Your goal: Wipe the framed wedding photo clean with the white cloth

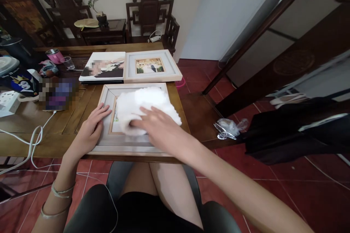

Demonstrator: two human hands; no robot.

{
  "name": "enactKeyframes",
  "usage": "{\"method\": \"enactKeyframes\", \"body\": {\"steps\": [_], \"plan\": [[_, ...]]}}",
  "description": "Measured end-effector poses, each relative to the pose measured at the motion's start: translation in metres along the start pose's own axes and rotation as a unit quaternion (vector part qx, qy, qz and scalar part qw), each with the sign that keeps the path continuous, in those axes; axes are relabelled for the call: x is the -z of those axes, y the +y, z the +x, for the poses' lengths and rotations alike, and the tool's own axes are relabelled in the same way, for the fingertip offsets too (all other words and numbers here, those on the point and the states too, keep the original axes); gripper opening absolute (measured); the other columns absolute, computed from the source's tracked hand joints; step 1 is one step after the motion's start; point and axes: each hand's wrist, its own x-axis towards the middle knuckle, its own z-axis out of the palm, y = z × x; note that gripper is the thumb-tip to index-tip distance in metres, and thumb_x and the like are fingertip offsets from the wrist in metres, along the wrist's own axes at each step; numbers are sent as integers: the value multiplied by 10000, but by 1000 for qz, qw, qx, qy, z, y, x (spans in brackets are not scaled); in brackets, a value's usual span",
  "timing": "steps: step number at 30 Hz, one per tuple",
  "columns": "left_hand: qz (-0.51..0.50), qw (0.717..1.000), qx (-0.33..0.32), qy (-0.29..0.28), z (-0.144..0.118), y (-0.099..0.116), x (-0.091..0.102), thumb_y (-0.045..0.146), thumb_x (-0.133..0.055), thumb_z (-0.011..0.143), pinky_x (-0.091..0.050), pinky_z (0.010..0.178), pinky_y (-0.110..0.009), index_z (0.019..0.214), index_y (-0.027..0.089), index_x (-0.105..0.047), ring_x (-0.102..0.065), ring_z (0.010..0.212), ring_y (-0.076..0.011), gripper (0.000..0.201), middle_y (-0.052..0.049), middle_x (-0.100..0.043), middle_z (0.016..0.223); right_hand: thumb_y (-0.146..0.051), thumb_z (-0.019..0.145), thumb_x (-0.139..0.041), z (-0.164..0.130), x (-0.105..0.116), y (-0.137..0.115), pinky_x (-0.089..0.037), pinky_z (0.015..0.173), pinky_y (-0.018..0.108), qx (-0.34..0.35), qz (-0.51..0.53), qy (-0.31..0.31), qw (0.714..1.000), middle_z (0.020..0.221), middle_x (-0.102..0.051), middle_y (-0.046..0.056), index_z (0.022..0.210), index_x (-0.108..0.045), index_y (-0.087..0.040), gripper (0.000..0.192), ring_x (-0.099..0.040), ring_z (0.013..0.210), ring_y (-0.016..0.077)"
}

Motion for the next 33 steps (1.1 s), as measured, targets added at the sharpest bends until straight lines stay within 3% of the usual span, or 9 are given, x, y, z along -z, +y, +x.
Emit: {"method": "enactKeyframes", "body": {"steps": [4,7,11,14,18,23,28,30,33], "plan": [[-4,1000,-1,2,0,1,0,109,-339,918,-273,1171,-525,1312,163,-538,-306,1433,-224,445,-119,-493,1442,121,635,-427,20,-13,35,-317,1110,499,-41,-75,67,994,1116,-701,137,1190,-622,-152,649,-394,1363,281],[-5,1000,-3,0,-1,0,0,106,-338,916,-273,1169,-534,1311,158,-538,-302,1435,-227,446,-123,-495,1439,117,649,-429,26,-15,42,-312,1108,511,-56,-96,76,991,1090,-707,139,1166,-629,-135,609,-377,1371,299],[-3,1000,-3,-1,-1,0,-1,107,-329,920,-275,1172,-523,1303,126,-539,-302,1435,-228,437,-145,-490,1439,135,620,-392,15,-8,16,-332,1082,538,-34,-71,45,996,1141,-686,146,1123,-647,-122,619,-396,1349,337],[-1,1000,-4,1,0,-1,-1,109,-331,922,-275,1173,-522,1299,144,-540,-307,1433,-225,432,-134,-492,1440,127,607,-385,-4,-1,-15,-365,1069,514,10,5,-4,1000,1268,-631,117,1118,-650,-167,646,-435,1322,318],[-3,1000,-7,6,0,-2,-2,112,-339,920,-285,1177,-487,1285,158,-548,-314,1430,-215,423,-121,-504,1433,107,590,-403,-22,0,-39,-320,1106,538,61,70,-48,995,1427,-509,71,1184,-618,-214,709,-350,1383,308],[1,1000,-8,2,0,-1,0,113,-337,922,-274,1176,-507,1300,151,-539,-303,1435,-226,430,-128,-494,1440,123,613,-400,-4,-10,-15,-295,1132,490,2,39,-3,999,1261,-639,91,1205,-614,-199,708,-385,1369,271],[5,1000,0,0,0,1,1,119,-327,926,-270,1177,-502,1307,128,-536,-303,1435,-224,434,-137,-487,1443,128,659,-441,25,-21,24,-274,1127,531,-35,-62,84,994,1263,-636,146,1189,-620,-119,611,-345,1384,327],[3,1000,-1,-1,-1,0,0,120,-325,926,-268,1180,-492,1307,114,-536,-298,1437,-221,435,-143,-486,1442,133,661,-440,27,-22,24,-282,1113,558,-33,-73,78,994,1329,-591,145,1200,-612,-113,617,-333,1385,354],[-1,1000,-5,-3,-1,-1,0,114,-330,922,-257,1185,-492,1312,122,-533,-295,1438,-216,440,-136,-486,1444,144,660,-409,16,-19,5,-304,1092,579,-21,-57,38,997,1399,-530,137,1220,-597,-119,647,-327,1382,376]]}}
